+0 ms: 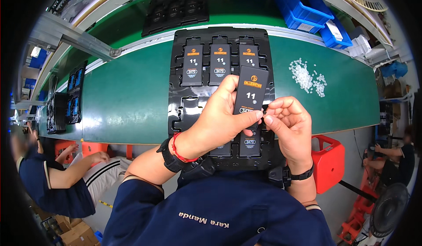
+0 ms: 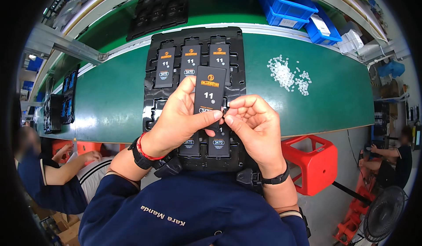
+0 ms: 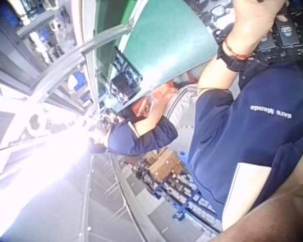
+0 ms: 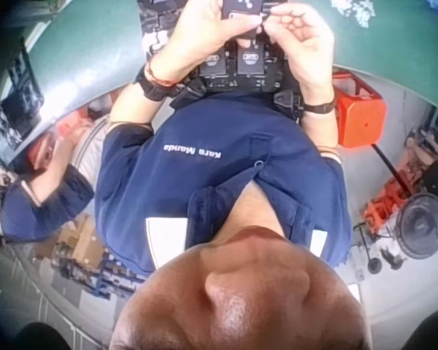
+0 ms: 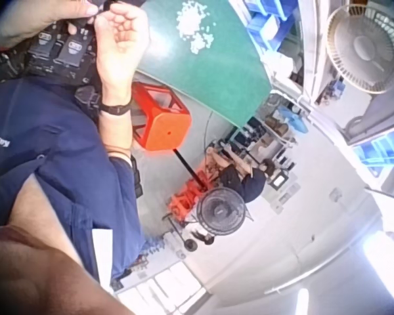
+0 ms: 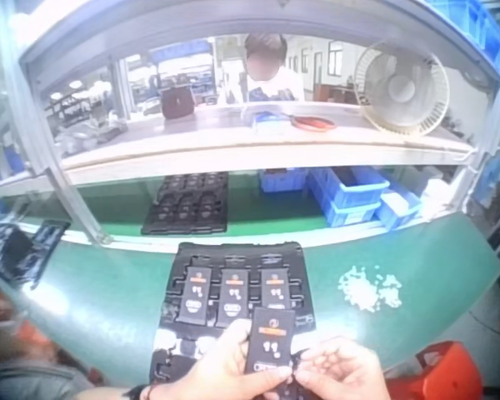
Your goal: Insert clear small plastic components into electronic device housings held in an organizer tray.
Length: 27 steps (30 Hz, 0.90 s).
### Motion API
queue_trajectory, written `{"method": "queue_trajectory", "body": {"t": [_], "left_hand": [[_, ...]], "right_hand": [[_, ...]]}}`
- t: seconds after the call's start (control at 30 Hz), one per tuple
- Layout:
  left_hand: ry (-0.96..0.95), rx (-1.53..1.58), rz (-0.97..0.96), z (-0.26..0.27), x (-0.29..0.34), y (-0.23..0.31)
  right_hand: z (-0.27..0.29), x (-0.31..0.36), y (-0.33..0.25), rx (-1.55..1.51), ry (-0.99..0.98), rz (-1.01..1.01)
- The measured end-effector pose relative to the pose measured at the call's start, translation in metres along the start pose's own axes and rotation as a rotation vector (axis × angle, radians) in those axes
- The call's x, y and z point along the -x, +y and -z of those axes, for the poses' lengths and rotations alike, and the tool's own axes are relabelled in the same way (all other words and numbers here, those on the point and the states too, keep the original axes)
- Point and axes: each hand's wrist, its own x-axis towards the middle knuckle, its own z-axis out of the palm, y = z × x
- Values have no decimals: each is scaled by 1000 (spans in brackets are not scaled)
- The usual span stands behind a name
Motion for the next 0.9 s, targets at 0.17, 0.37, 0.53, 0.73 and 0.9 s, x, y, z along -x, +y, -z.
{"method": "queue_trajectory", "body": {"t": [0.17, 0.37, 0.53, 0.73, 0.9], "left_hand": [[9, -10, -13, 1, 0, -2], [-3, -58, -89, 3, 1, -8], [-20, -130, -186, 3, 1, -12], [-39, -383, -282, 5, 4, -11], [-70, -446, -317, 8, 2, -15]], "right_hand": [[-1, -1, 1, -6, -4, 13], [-6, 1, 3, 77, 42, 39], [-7, 3, 1, 249, 76, 104], [-5, 5, -1, 287, 78, 97], [-4, 3, -4, 347, 26, 102]]}}
